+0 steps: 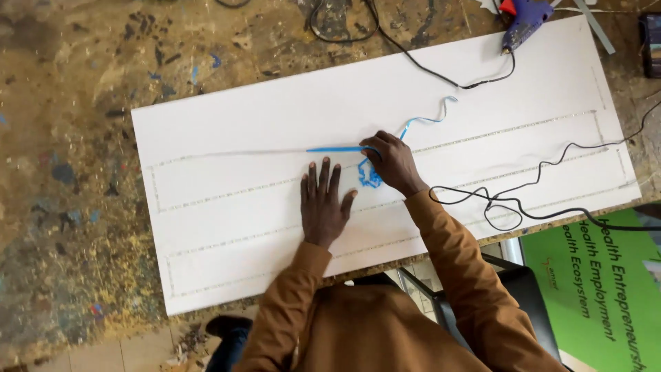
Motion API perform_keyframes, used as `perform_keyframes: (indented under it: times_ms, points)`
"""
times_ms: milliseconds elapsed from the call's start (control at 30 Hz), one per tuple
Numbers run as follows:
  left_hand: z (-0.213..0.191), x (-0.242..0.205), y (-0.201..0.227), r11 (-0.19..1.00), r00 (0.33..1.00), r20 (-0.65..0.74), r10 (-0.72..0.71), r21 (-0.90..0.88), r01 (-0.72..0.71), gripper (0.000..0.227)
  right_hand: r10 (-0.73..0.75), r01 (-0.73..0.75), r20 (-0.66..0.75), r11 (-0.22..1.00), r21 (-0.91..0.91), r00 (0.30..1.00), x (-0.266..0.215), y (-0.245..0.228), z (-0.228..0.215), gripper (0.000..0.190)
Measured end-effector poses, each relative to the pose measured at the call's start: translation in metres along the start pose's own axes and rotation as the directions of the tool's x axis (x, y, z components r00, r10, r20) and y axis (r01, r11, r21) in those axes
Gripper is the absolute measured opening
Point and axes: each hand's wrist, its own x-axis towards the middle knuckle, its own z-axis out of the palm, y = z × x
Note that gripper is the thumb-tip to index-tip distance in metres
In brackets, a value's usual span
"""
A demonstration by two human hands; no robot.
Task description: The person arranges blue and white ribbons on a white rectangular board, smoothing them out and positioning them along the surface. A hot glue gun is visible on the table but is not used during the clip.
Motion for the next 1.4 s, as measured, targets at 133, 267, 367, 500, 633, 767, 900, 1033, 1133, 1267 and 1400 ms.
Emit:
perform_keyframes:
  times_ms: [133, 267, 367, 500, 633, 767, 900, 1033, 1133, 1267, 1400]
  points:
    - [-0.004, -0.005, -0.008, 0.998, 0.999, 0.008, 0.039, 0.043, -0.039, 0.07, -0.068, 0.067, -0.046, 0.997, -0.025, 0.997, -0.003, -0.006, 0.025, 0.021]
    - [-0.003, -0.009, -0.022, 0.994, 0.997, 0.058, 0.048, 0.092, -0.053, 0.066, -0.103, 0.102, -0.077, 0.994, -0.027, 0.992, -0.008, -0.013, 0.033, 0.016]
    - [-0.009, -0.01, -0.023, 0.997, 0.996, 0.084, 0.042, 0.063, -0.048, 0.062, -0.1, 0.102, -0.048, 0.994, 0.041, 0.994, -0.005, -0.011, 0.011, 0.015]
    - [-0.018, -0.011, -0.027, 0.998, 0.988, 0.145, 0.054, 0.028, -0.058, 0.062, -0.039, 0.042, -0.024, 0.991, 0.127, 0.999, 0.002, 0.013, -0.034, 0.022]
    - [-0.02, -0.009, -0.03, 0.998, 0.979, 0.199, 0.037, 0.034, -0.045, 0.064, 0.062, -0.055, -0.081, 0.995, 0.087, 0.995, -0.009, 0.036, -0.076, 0.013]
    - [-0.022, -0.008, -0.026, 1.0, 0.978, 0.208, 0.008, -0.013, -0.005, 0.061, 0.173, -0.167, -0.1, 0.984, 0.06, 0.98, -0.033, 0.065, -0.102, 0.012]
    - [-0.015, -0.005, -0.018, 0.997, 0.983, 0.171, -0.07, -0.024, 0.075, 0.056, 0.23, -0.231, -0.109, 0.973, 0.005, 0.967, -0.043, 0.092, -0.123, 0.014]
    - [0.001, 0.012, 0.018, 0.982, 0.972, 0.161, -0.173, -0.043, 0.183, 0.048, 0.252, -0.25, -0.042, 0.967, 0.048, 0.967, -0.043, 0.103, -0.155, 0.015]
    - [0.028, 0.042, 0.065, 0.66, 0.887, 0.307, -0.345, -0.593, 0.461, 0.056, 0.243, -0.246, 0.044, 0.942, 0.228, 0.969, -0.038, 0.109, -0.185, 0.016]
    - [0.108, 0.101, 0.108, -0.201, 0.692, 0.48, -0.539, -0.871, 0.448, 0.073, 0.219, -0.255, 0.14, 0.902, 0.348, 0.966, -0.03, 0.16, -0.228, 0.015]
    - [0.122, 0.121, 0.159, -0.453, 0.596, 0.462, -0.657, -0.874, 0.177, 0.048, 0.303, -0.361, 0.206, 0.859, 0.363, 0.93, -0.061, 0.242, -0.275, 0.011]
